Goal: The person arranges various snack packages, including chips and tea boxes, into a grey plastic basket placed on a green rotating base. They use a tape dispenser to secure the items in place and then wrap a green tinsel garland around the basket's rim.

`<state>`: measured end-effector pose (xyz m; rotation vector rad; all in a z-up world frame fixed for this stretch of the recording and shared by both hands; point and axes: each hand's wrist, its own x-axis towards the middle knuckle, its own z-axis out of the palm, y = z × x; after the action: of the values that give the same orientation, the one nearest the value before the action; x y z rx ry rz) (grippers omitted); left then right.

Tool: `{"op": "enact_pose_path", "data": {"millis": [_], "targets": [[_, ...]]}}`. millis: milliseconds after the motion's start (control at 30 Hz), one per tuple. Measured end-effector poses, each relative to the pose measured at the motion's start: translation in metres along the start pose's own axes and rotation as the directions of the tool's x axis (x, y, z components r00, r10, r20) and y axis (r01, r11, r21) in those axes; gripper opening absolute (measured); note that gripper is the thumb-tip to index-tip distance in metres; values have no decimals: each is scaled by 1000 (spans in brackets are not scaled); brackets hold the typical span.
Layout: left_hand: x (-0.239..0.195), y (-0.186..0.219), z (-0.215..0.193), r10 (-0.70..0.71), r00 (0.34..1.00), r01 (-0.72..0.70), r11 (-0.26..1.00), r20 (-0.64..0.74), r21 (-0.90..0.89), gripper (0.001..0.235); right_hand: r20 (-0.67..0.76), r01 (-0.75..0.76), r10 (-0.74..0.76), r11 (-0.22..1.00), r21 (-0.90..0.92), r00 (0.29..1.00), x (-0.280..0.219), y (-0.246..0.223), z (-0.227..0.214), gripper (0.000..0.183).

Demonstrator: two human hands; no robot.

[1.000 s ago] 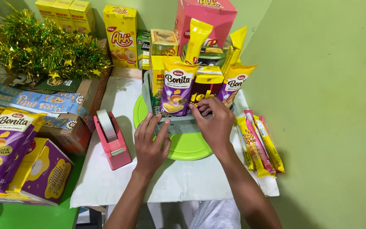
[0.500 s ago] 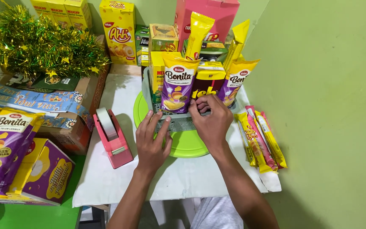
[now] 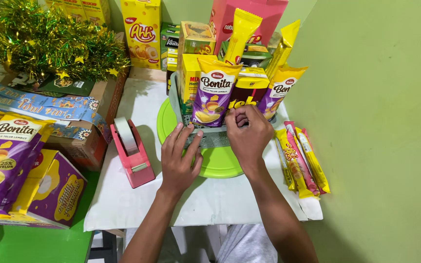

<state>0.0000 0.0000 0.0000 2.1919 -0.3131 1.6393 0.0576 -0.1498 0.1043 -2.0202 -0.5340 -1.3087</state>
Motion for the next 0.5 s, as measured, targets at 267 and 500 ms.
{"op": "enact_pose_path", "data": {"millis": [267, 500], "targets": [[1, 0, -1, -12, 1000, 12, 1000, -11, -19, 47, -32, 83, -81, 996, 37, 996, -18, -1, -10, 12], [2, 1, -3, -23, 1000, 23, 999, 2, -41, 49, 2, 205, -207, 973, 103, 978, -94, 26, -24, 3]]}}
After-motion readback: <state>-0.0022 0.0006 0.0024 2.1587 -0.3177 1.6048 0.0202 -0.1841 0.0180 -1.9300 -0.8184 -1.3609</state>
